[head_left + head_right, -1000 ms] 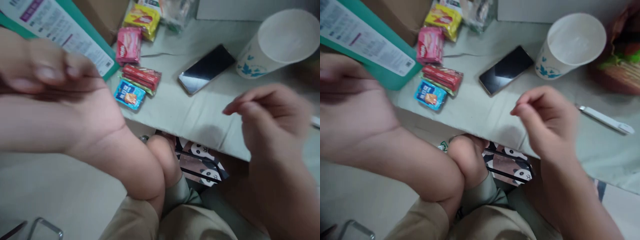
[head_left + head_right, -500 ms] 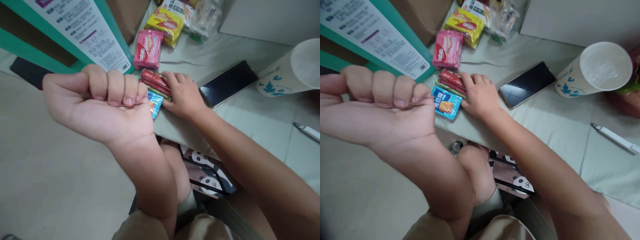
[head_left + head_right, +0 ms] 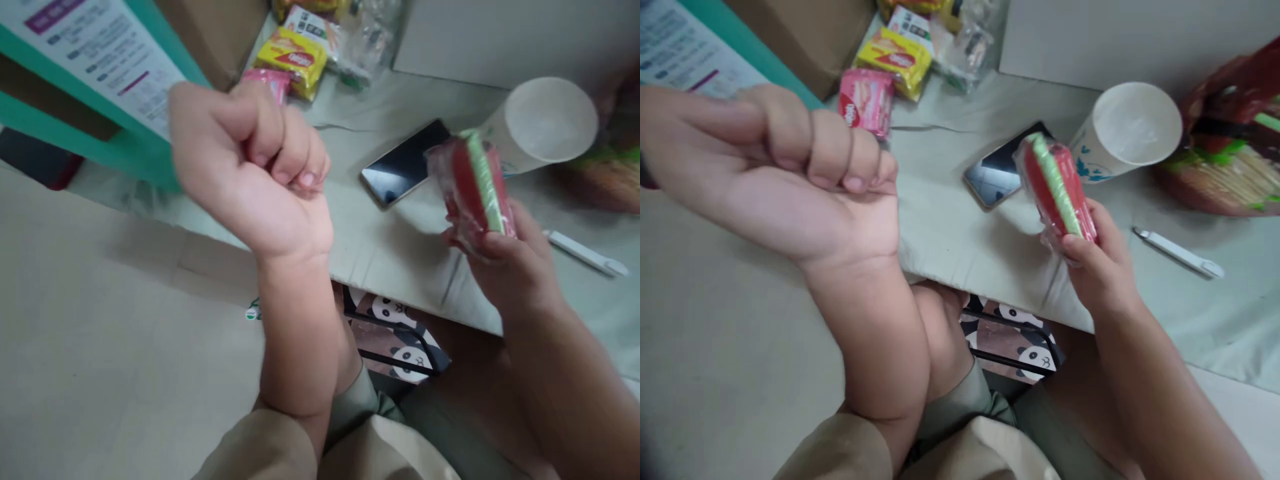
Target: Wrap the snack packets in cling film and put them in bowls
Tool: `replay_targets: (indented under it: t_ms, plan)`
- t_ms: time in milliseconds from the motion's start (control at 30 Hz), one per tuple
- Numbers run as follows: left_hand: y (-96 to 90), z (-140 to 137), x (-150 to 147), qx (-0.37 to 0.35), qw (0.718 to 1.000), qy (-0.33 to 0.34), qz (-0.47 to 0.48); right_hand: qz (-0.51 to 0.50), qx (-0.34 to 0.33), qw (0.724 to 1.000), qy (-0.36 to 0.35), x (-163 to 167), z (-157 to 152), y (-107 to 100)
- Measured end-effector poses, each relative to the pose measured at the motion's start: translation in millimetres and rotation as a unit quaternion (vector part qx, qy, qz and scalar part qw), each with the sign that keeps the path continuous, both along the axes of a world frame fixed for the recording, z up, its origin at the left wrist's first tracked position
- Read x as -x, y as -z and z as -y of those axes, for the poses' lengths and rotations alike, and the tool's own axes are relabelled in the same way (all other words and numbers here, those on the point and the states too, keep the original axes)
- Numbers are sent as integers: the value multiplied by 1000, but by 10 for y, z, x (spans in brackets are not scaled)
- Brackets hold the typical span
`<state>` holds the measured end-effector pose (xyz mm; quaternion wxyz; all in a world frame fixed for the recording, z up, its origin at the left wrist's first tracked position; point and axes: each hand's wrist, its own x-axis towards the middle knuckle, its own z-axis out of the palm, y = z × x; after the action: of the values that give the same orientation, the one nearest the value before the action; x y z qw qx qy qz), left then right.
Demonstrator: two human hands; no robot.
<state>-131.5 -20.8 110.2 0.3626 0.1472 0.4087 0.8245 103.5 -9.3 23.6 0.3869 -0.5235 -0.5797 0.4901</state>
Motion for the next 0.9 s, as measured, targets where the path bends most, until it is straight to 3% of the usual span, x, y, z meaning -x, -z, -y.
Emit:
replay_targets:
  t_ms: [67,133,267,333,400,467,533,633,767,900]
  plan:
    - [152,-138,-260,-35,995,63,-71,-170,101,979,51,-103,29,99]
    - [378,-252,-526,2,983,144,-111,-265,150,949,78,-153,36,145]
    - [792,-315,-1016,117,929,294,-193,-263,151,951,51,-295,16,108]
    - [894,-303,-1224,116,891,416,-142,-241,149,959,31,-395,10,93]
    - [941,-312,-1404,93,868,479,-92,-201,122,972,13,-498,10,105]
    - [968,-354,-1553,87,876,470,-69,-102,44,994,13,-612,8,131]
    - [998,-416,-1660,104,897,425,-67,45,-71,995,44,-760,-6,150]
    - [1048,-490,-1729,132,916,373,-65,247,-187,943,118,-1064,-56,160]
    - [1061,-510,-1673,161,912,376,-26,432,-173,869,169,-1507,-133,242]
    - [999,-500,-1571,177,884,432,7,479,-105,856,167,-1720,-143,378]
